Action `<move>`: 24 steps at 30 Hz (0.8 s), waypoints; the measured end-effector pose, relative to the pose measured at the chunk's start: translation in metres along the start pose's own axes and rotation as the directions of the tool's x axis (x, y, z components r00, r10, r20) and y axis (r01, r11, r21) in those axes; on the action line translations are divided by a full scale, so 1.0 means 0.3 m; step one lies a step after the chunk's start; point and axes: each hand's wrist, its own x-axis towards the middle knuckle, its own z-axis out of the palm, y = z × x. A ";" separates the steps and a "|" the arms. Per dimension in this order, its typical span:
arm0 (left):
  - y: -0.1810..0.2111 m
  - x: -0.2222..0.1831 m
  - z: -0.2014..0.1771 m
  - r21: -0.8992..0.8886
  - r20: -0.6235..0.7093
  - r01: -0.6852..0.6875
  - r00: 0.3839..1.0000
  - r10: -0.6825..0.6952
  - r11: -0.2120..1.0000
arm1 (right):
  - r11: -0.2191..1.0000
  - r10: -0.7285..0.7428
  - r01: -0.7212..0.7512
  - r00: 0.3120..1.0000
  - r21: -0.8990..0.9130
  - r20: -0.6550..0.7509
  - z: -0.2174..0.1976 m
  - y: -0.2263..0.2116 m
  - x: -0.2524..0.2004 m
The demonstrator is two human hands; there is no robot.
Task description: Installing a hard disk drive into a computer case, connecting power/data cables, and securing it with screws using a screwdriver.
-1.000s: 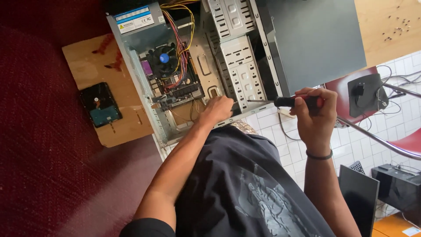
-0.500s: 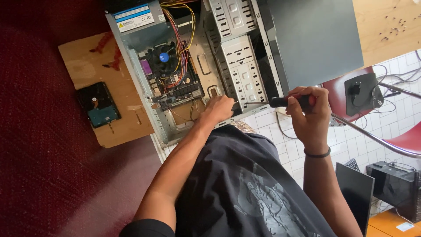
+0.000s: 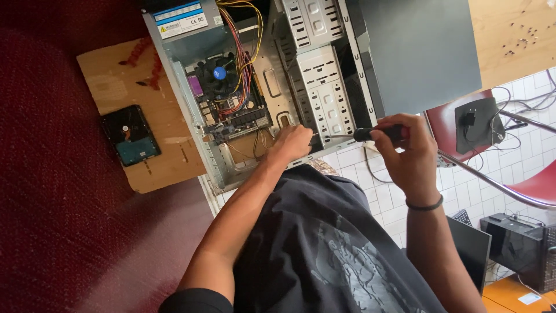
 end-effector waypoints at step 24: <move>0.023 0.001 -0.041 0.028 0.047 0.005 0.999 -0.006 1.000 | 0.873 0.249 -0.033 0.888 -0.487 0.386 -0.063 -0.123 0.100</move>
